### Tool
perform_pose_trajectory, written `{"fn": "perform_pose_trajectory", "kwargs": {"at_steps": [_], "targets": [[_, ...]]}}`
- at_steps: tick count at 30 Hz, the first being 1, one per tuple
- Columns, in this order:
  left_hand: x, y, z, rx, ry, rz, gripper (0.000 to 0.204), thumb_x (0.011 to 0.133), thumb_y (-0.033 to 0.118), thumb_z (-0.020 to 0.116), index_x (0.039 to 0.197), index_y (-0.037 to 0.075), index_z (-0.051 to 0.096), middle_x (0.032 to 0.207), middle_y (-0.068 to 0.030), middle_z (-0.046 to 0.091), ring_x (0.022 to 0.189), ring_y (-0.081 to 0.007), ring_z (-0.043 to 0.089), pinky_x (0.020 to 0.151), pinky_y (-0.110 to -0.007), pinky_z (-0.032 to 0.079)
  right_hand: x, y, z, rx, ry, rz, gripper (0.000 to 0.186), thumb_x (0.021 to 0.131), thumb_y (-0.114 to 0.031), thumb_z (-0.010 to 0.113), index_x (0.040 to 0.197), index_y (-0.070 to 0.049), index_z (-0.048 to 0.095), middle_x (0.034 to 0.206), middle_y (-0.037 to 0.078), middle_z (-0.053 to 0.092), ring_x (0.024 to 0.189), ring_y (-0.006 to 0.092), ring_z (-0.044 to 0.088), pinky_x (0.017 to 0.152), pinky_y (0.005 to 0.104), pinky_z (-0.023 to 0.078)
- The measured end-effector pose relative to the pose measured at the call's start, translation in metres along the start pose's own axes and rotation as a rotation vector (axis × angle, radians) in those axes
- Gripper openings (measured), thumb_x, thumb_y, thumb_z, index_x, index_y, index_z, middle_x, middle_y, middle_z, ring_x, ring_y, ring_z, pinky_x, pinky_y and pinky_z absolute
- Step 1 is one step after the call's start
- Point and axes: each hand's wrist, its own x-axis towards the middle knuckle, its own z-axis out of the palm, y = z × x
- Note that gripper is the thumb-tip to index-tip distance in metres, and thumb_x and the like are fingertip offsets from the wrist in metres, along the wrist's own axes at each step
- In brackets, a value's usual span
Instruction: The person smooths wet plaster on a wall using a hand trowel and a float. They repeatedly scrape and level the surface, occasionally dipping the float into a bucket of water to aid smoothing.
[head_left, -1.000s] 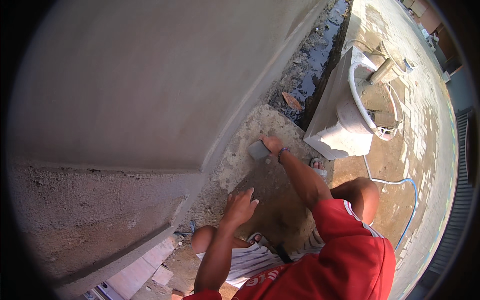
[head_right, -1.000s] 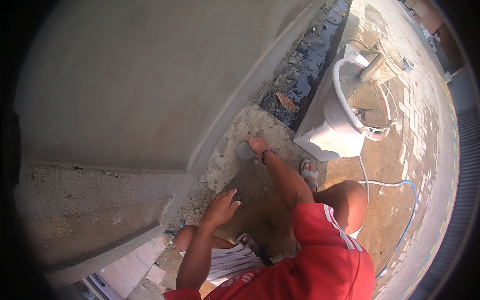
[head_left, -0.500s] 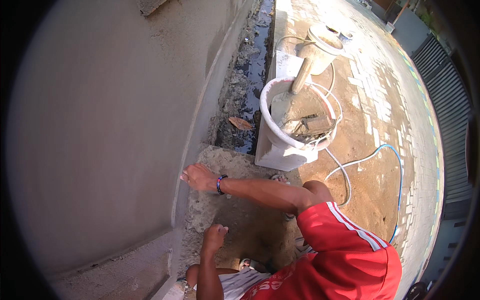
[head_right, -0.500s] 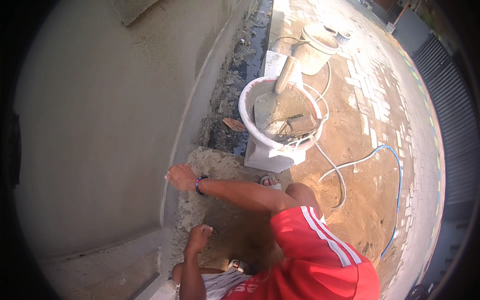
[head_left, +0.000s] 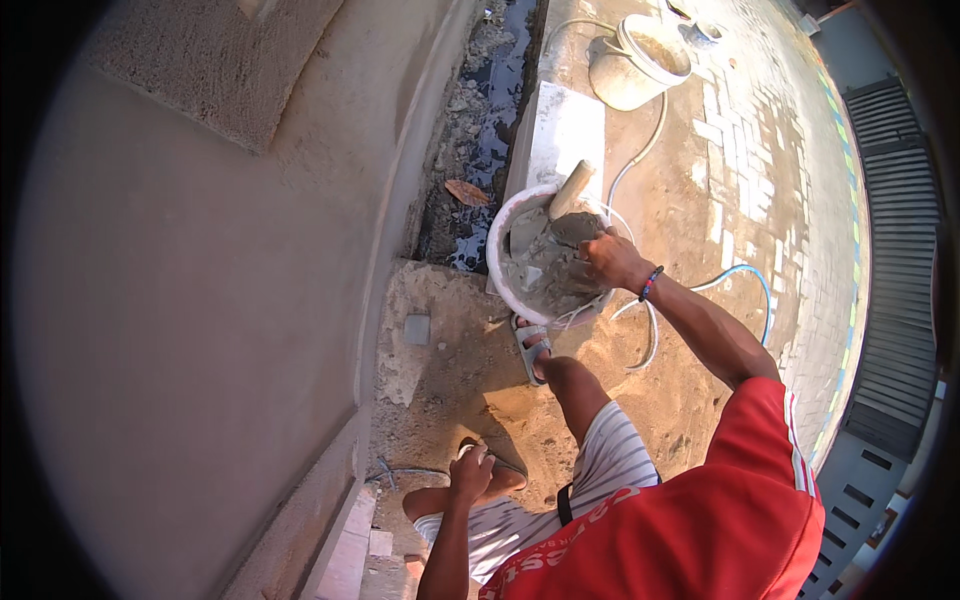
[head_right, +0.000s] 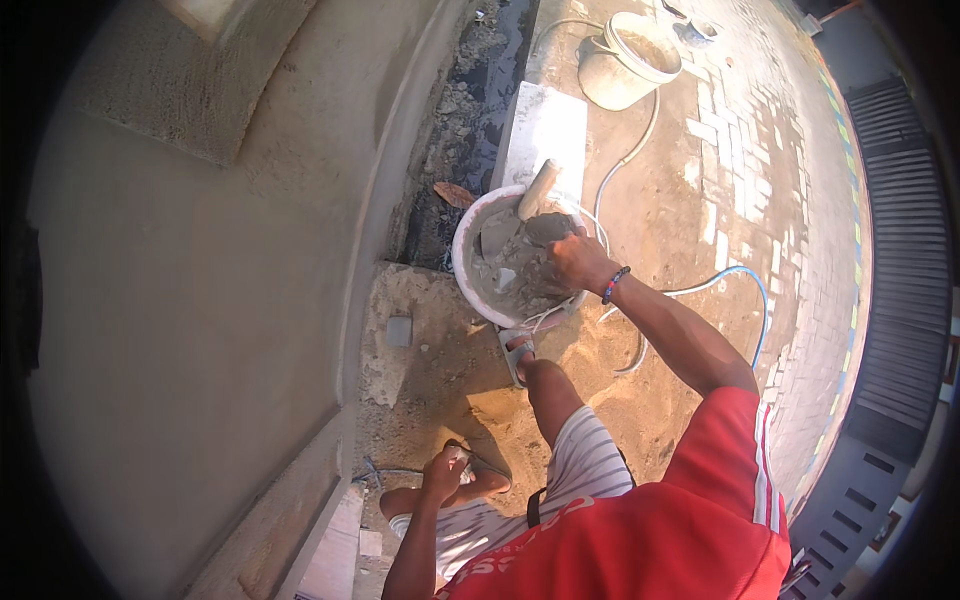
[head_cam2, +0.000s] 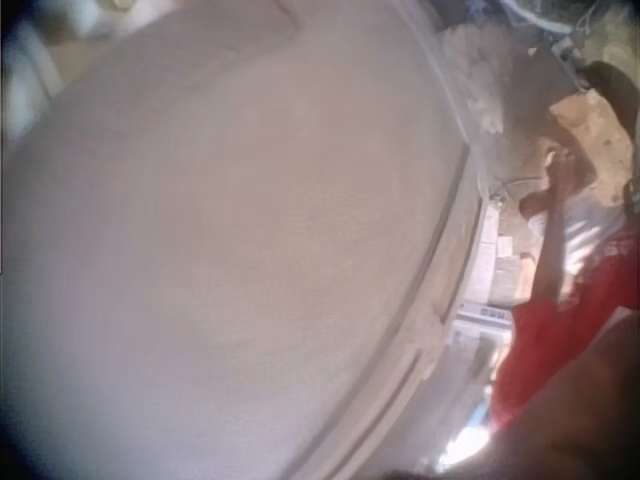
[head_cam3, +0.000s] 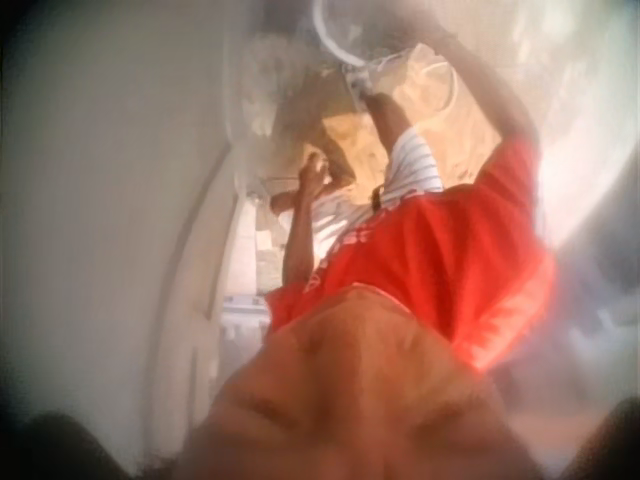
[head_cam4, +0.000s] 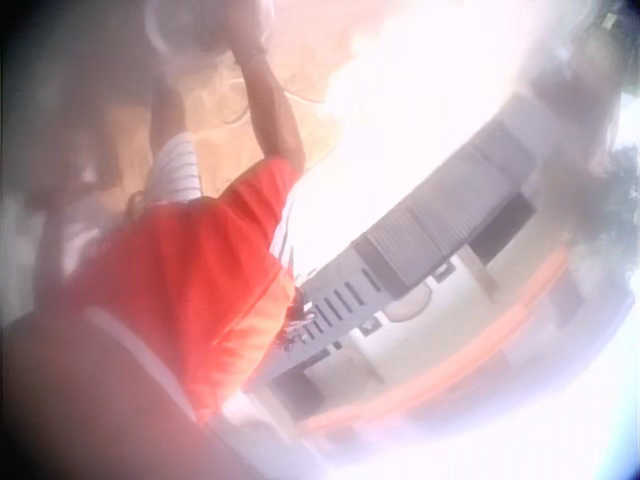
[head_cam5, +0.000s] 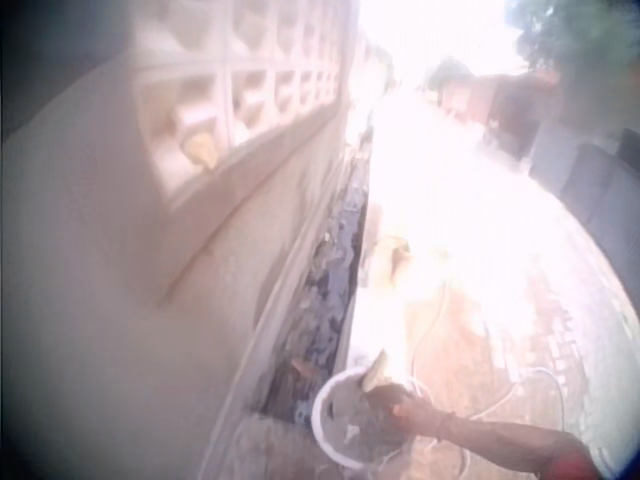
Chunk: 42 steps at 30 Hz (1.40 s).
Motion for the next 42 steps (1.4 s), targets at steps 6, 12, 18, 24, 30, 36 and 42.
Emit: {"fn": "perform_pose_trajectory", "kwargs": {"at_steps": [6,12,18,24,30,36,42], "targets": [[0.001,0.088,-0.030,0.016,0.062,0.049,0.034,0.085,0.018,0.063,0.116,0.003,0.058,0.104,-0.0206,0.065,0.094,-0.0361,0.064,0.080,-0.042,0.049,0.012,-0.001,0.005,0.067,-0.197,0.005,0.027,0.078,-0.024,0.064,0.093,-0.002,0.059,0.085,0.020,0.065,0.088,0.0353,0.063,0.077,0.0447,0.050],[0.000,0.169,-0.066,0.060,0.039,0.081,0.036,0.088,0.019,0.060,0.119,0.002,0.057,0.115,-0.0207,0.061,0.102,-0.0353,0.061,0.086,-0.040,0.048,-0.009,0.027,-0.037,0.455,-0.119,-0.055,0.028,0.080,-0.022,0.065,0.097,-0.001,0.060,0.082,0.018,0.065,0.078,0.0343,0.064,0.070,0.0416,0.050],[0.032,0.215,-0.056,-0.471,-0.119,0.029,0.037,0.091,0.014,0.055,0.126,0.002,0.051,0.122,-0.0167,0.059,0.112,-0.0314,0.056,0.099,-0.038,0.040,-0.053,0.031,-0.070,1.665,-0.464,0.422,0.023,0.095,-0.019,0.052,0.113,-0.006,0.059,0.090,0.005,0.065,0.073,0.0137,0.063,0.058,0.0271,0.050],[0.054,0.289,-0.061,-1.266,-0.214,0.114,0.043,0.093,0.007,0.052,0.135,0.003,0.043,0.132,-0.0095,0.051,0.121,-0.0201,0.048,0.103,-0.034,0.037,-0.113,-0.033,-0.088,2.299,-0.592,0.421,0.028,0.098,-0.025,0.046,0.114,-0.004,0.055,0.094,0.008,0.063,0.073,0.0185,0.059,0.062,0.0307,0.049],[0.039,0.298,-0.072,-1.749,-0.318,0.206,0.051,0.086,0.009,0.060,0.134,0.005,0.042,0.138,-0.0092,0.045,0.126,-0.0218,0.044,0.107,-0.038,0.033,-0.136,-0.090,-0.087,2.463,-0.790,0.479,0.028,0.097,-0.027,0.048,0.111,-0.005,0.056,0.093,0.009,0.062,0.071,0.0187,0.058,0.063,0.0310,0.048],[0.012,0.267,-0.093,-1.860,-0.105,0.187,0.050,0.085,0.010,0.062,0.132,0.005,0.044,0.131,-0.0087,0.050,0.124,-0.0241,0.046,0.107,-0.041,0.031,-0.079,-0.049,-0.069,1.200,-0.324,0.001,0.017,0.091,-0.013,0.053,0.096,-0.001,0.063,0.083,0.009,0.065,0.071,0.0223,0.062,0.065,0.0345,0.050],[-0.030,0.199,-0.098,-1.789,0.139,-0.053,0.043,0.091,0.006,0.055,0.132,0.005,0.044,0.128,-0.0076,0.052,0.122,-0.0237,0.047,0.102,-0.041,0.036,0.058,-0.006,-0.113,-0.308,0.266,-0.329,0.030,0.082,-0.013,0.055,0.111,-0.008,0.060,0.112,0.016,0.054,0.117,0.0357,0.044,0.092,0.0478,0.037]]}}
